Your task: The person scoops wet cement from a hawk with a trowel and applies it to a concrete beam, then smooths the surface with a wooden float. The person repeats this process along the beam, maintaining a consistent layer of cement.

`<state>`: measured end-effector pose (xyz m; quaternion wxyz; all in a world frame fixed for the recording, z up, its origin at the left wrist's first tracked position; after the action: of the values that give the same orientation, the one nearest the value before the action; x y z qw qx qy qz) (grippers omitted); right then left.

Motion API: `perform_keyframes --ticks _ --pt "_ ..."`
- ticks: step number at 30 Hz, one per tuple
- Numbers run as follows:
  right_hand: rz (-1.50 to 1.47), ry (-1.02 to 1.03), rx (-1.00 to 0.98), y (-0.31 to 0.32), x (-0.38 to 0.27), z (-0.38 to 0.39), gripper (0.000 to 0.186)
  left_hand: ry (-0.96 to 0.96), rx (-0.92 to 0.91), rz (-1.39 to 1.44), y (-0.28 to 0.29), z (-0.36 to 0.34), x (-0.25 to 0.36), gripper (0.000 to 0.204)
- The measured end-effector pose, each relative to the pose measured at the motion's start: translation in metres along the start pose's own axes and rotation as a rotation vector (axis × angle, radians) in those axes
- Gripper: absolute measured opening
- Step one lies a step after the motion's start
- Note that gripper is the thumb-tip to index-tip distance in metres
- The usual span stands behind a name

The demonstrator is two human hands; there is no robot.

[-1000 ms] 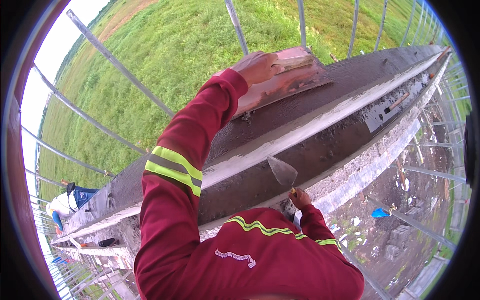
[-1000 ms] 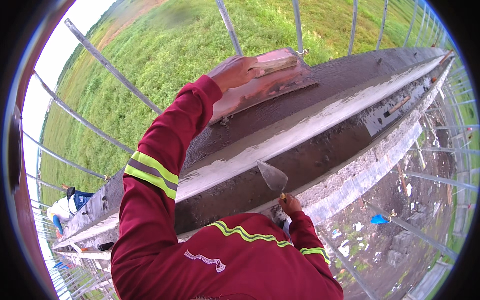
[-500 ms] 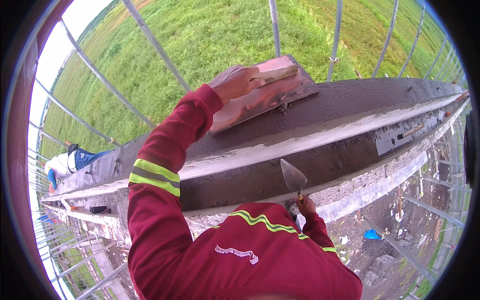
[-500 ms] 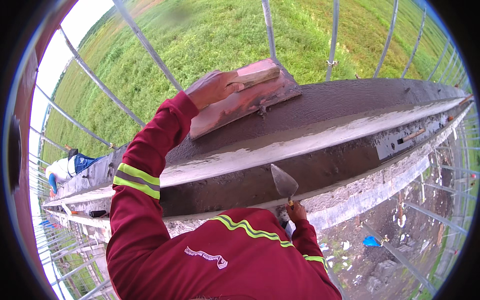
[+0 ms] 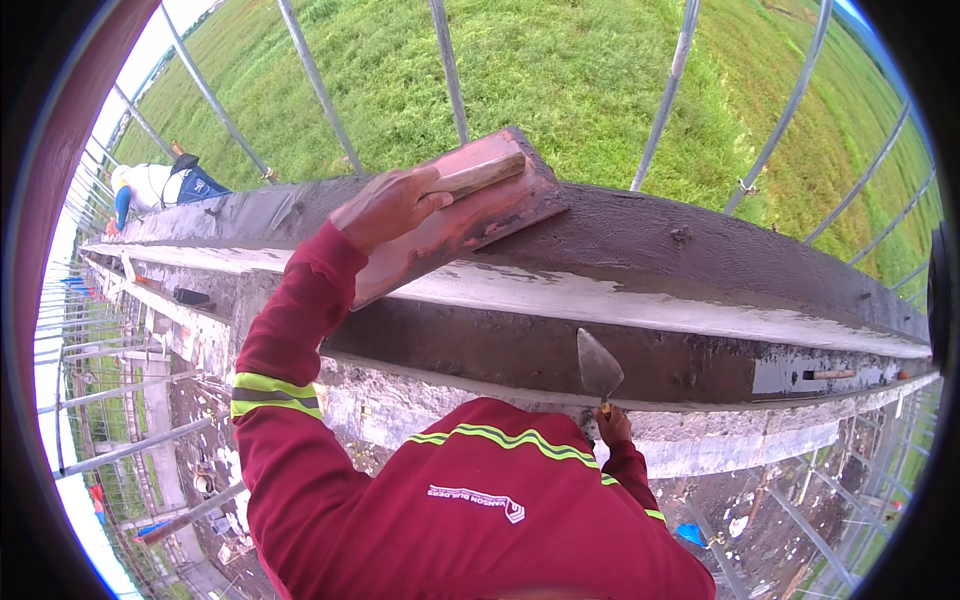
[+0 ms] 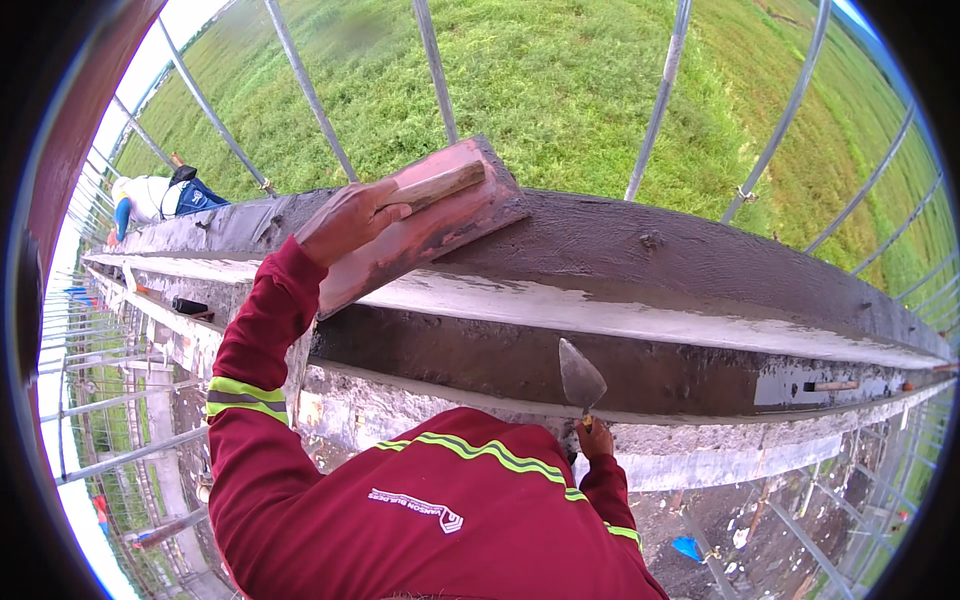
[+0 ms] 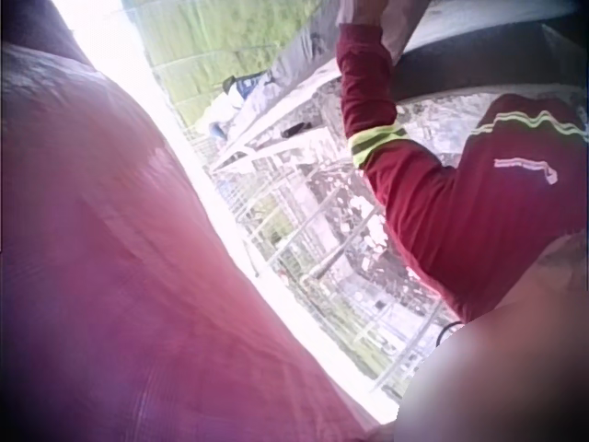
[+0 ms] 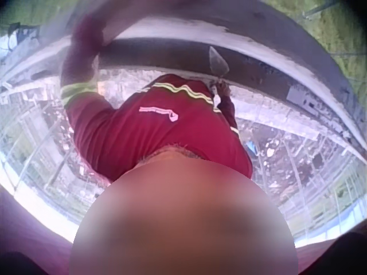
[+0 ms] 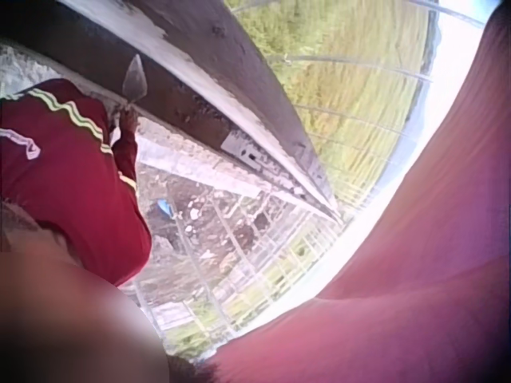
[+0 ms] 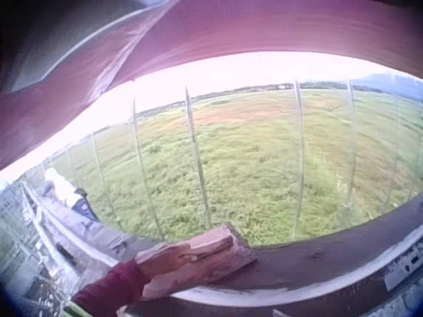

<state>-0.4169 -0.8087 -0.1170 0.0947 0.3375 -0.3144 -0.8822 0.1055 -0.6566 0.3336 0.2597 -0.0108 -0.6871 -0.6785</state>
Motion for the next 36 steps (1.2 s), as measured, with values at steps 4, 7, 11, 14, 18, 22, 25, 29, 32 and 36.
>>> perform_keyframes --ticks 4,7,11,14,18,22,25,29,32,36 --pt "0.068 0.032 -0.010 -0.002 0.001 -0.002 0.061 0.136 0.069 0.032 0.011 0.059 -0.042 0.033" --pt "0.081 -0.009 -0.035 -0.004 0.011 -0.002 0.062 0.296 0.102 0.038 0.022 0.105 -0.066 0.035" --pt "0.081 -0.037 -0.050 -0.002 0.024 0.001 0.062 0.497 0.142 0.094 0.034 0.162 -0.088 0.035" --pt "0.093 -0.049 -0.055 -0.001 0.031 -0.001 0.060 0.503 0.207 0.130 0.035 0.176 -0.090 0.033" --pt "0.032 -0.044 -0.039 -0.002 0.034 -0.005 0.059 0.400 0.223 0.118 0.027 0.147 -0.070 0.033" --pt "0.028 -0.061 -0.059 -0.004 0.027 -0.006 0.060 0.292 0.035 0.082 0.009 0.080 -0.028 0.032" --pt "0.030 -0.106 -0.059 -0.002 0.019 -0.001 0.063 0.083 -0.053 0.002 -0.003 0.029 0.022 0.031" --pt "-0.005 -0.158 -0.037 0.001 0.019 0.010 0.064 -0.164 -0.226 -0.037 -0.019 -0.018 0.080 0.030" --pt "-0.035 -0.161 0.011 -0.003 0.024 0.017 0.062 -0.307 -0.277 -0.041 -0.030 -0.038 0.117 0.030" --pt "-0.098 -0.137 0.030 -0.007 0.033 0.020 0.058 -0.390 -0.362 -0.042 -0.046 -0.058 0.152 0.030"
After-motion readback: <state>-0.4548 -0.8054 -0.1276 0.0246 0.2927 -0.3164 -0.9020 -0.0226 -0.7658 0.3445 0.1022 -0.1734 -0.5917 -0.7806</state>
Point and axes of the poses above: each hand's wrist, its own z-axis away from the middle knuckle, its own y-axis out of the back of the hand, x = y × z, the point moved 7 cm from there along -z, towards the middle knuckle, and after that the axes turned 12 degrees about -x, right-handed, at the moved point
